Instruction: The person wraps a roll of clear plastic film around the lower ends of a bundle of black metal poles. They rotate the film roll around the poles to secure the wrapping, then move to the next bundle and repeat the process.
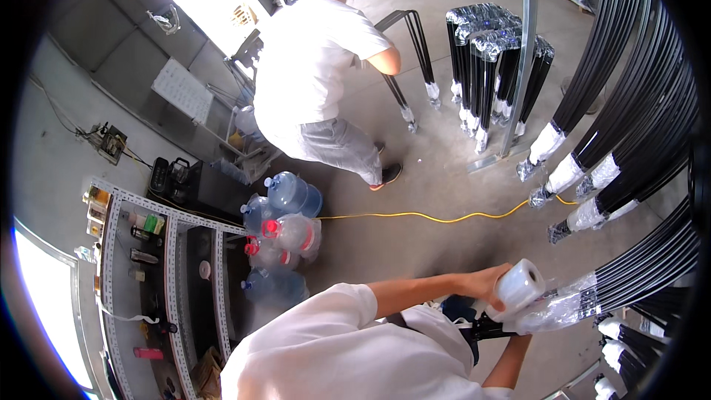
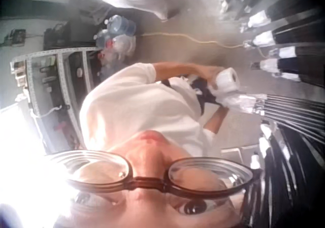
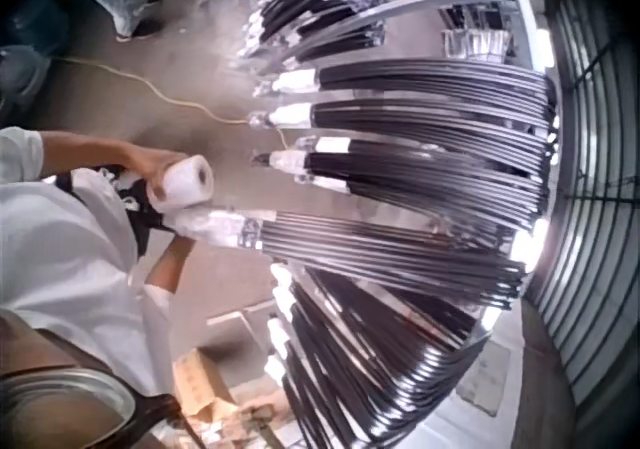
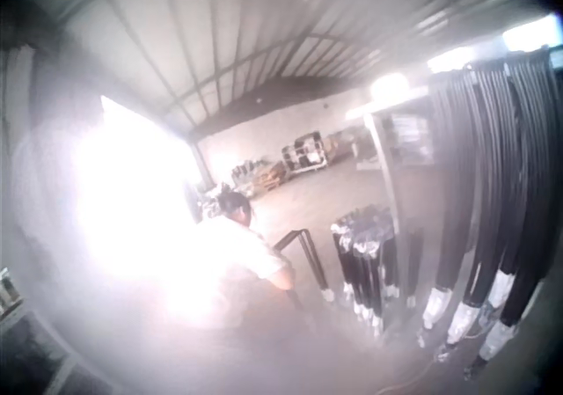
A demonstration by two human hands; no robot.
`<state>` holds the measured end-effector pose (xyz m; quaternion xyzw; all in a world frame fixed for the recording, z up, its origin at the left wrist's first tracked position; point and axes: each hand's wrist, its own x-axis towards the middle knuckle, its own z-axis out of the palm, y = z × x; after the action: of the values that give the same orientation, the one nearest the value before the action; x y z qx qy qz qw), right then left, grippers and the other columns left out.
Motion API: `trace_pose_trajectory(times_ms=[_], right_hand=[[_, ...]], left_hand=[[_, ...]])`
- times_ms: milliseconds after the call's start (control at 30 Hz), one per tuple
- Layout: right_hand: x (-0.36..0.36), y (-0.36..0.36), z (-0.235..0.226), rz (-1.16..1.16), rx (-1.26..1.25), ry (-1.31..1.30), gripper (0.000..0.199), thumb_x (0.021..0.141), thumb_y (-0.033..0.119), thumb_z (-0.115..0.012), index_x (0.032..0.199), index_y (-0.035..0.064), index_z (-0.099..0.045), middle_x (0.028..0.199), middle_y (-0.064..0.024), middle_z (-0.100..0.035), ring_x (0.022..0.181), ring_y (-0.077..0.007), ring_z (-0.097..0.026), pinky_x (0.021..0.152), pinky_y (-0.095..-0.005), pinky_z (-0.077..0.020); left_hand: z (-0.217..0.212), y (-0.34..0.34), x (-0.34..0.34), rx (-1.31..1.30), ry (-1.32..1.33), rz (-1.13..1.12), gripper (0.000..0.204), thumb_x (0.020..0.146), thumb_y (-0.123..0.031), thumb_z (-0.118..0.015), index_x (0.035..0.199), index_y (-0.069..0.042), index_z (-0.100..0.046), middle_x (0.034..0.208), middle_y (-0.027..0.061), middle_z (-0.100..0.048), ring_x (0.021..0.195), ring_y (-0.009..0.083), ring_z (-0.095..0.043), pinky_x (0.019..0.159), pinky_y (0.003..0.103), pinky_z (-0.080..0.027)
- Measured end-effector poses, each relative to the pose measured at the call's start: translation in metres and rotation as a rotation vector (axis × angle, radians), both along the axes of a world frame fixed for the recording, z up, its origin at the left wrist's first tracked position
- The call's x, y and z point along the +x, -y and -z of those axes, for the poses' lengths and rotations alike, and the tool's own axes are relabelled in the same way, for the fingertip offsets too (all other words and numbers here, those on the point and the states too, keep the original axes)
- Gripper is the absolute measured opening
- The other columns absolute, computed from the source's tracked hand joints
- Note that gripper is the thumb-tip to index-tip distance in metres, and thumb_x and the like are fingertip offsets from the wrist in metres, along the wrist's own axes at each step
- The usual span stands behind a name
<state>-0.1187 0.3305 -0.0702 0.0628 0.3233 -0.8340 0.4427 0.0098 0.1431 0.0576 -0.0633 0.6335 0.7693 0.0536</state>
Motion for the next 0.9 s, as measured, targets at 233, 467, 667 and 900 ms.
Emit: trace_pose_trajectory(times_ms=[233, 467, 667, 900], right_hand=[[0.116, -0.034, -0.100, 0.358, 0.359, -0.485, 0.056, 0.083, 0.041, -0.042, 0.122, 0.0004, -0.037, 0.118, -0.0146, -0.046, 0.109, -0.0252, -0.046, 0.092, -0.0378, -0.0363], [0.203, -0.006, -0.140, 0.550, 0.548, -0.668, 0.076, 0.065, 0.029, -0.069, 0.126, -0.0011, -0.034, 0.118, -0.0081, -0.046, 0.107, -0.0185, -0.046, 0.092, -0.0331, -0.0353], [0.198, -0.003, -0.158, 0.848, 0.612, -0.703, 0.084, 0.051, 0.022, -0.080, 0.115, -0.0026, -0.032, 0.104, -0.0104, -0.045, 0.098, -0.0193, -0.047, 0.087, -0.0327, -0.0388], [0.192, -0.021, -0.161, 0.835, 0.734, -0.594, 0.082, 0.048, 0.023, -0.080, 0.111, -0.0010, -0.034, 0.101, -0.0090, -0.044, 0.096, -0.0184, -0.047, 0.085, -0.0315, -0.0386]], left_hand=[[-0.016, -0.025, 0.057, -0.203, -0.349, 0.109, 0.079, 0.053, -0.019, -0.074, 0.119, -0.001, -0.034, 0.108, 0.0124, -0.044, 0.102, 0.0245, -0.043, 0.091, 0.032, -0.033], [-0.034, -0.039, 0.044, -0.258, -0.497, 0.435, 0.051, 0.056, -0.017, -0.072, 0.100, -0.002, -0.051, 0.097, 0.0168, -0.054, 0.091, 0.0306, -0.051, 0.083, 0.040, -0.038], [-0.018, 0.004, -0.025, -0.025, 0.029, 0.826, 0.082, 0.067, -0.026, -0.070, 0.131, 0.000, -0.025, 0.127, 0.0226, -0.036, 0.115, 0.0276, -0.039, 0.098, 0.036, -0.029], [-0.030, -0.074, -0.104, -0.057, -0.086, 0.425, 0.046, 0.071, -0.025, -0.070, 0.105, 0.001, -0.054, 0.098, 0.0106, -0.061, 0.090, 0.0181, -0.058, 0.079, 0.029, -0.045]])
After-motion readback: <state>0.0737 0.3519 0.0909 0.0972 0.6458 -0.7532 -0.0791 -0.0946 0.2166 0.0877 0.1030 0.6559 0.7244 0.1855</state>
